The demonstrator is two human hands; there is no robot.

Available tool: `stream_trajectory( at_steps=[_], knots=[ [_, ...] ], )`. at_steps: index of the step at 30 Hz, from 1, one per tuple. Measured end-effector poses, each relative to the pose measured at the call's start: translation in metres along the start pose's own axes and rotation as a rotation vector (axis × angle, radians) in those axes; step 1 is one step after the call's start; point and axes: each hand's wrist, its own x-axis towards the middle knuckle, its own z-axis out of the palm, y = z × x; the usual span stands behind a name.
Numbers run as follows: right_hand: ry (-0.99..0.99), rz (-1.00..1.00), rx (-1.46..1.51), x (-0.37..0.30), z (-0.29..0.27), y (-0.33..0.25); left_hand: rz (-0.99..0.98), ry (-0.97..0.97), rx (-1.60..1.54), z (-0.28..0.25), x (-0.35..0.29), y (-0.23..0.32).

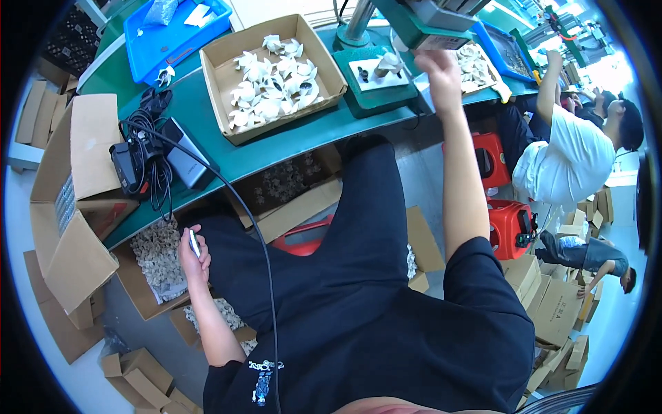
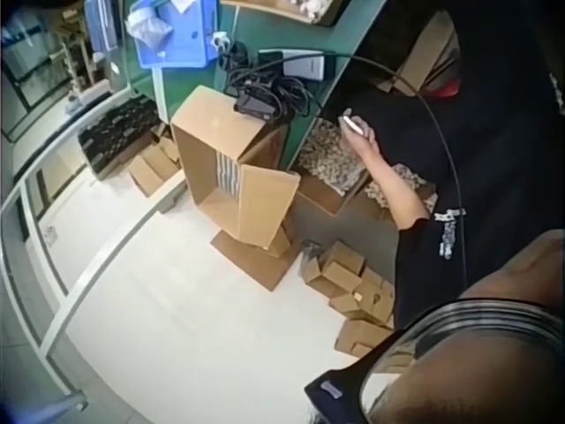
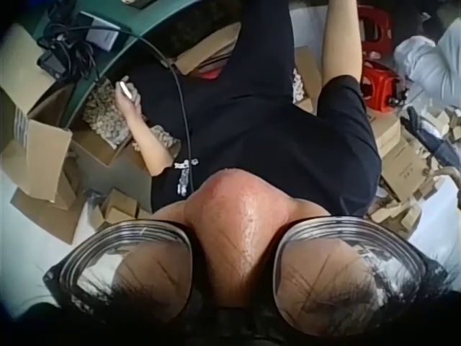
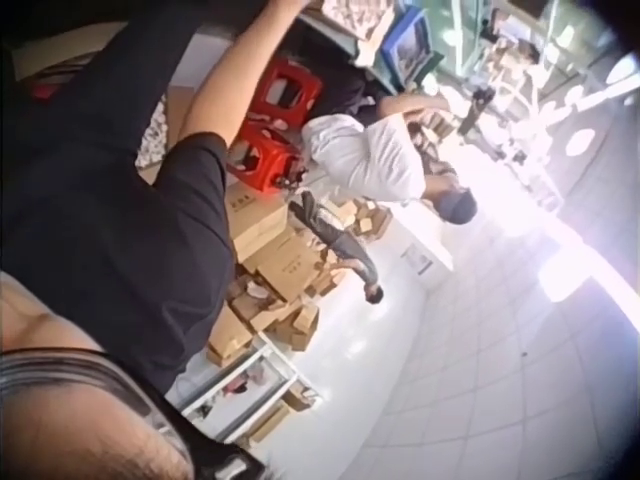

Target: Assembling small electronic components by connecting cables and using a manual press machine at a manufacturing station.

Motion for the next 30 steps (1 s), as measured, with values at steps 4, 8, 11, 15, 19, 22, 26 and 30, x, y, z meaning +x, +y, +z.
stream_trajectory(
  at_steps=[4,8,11,15,19,22,26,30],
  knots=[
    [-0.044,0.259,0.021,0.022,-0.002,0.022,0.02,-0.026,-0.023,0.008,0.007,0.004],
    [-0.326,0.326,-0.455,0.029,0.001,0.016,0.022,0.0,-0.018,0.012,0.003,0.006],
    [-0.177,0.12,-0.185,0.004,0.01,-0.001,0.057,-0.012,-0.005,0.009,0.002,0.001],
    [-0.215,-0.097,-0.163,-0.017,0.031,-0.007,0.038,0.039,0.0,0.022,0.011,-0.011],
    [-0.13,-0.015,0.021,-0.025,0.04,-0.007,0.028,0.138,-0.159,0.046,0.001,-0.02],
    [-0.046,0.032,0.029,-0.033,0.046,-0.014,-0.194,-0.105,-0.339,0.069,-0.01,-0.033],
    [0.324,0.029,0.191,-0.044,0.065,-0.024,-0.501,-0.694,-0.557,0.099,-0.024,-0.058],
    [0.374,-0.437,-0.34,-0.081,0.096,-0.034,-0.43,-0.597,-0.284,0.151,-0.05,-0.054]
  ],
)
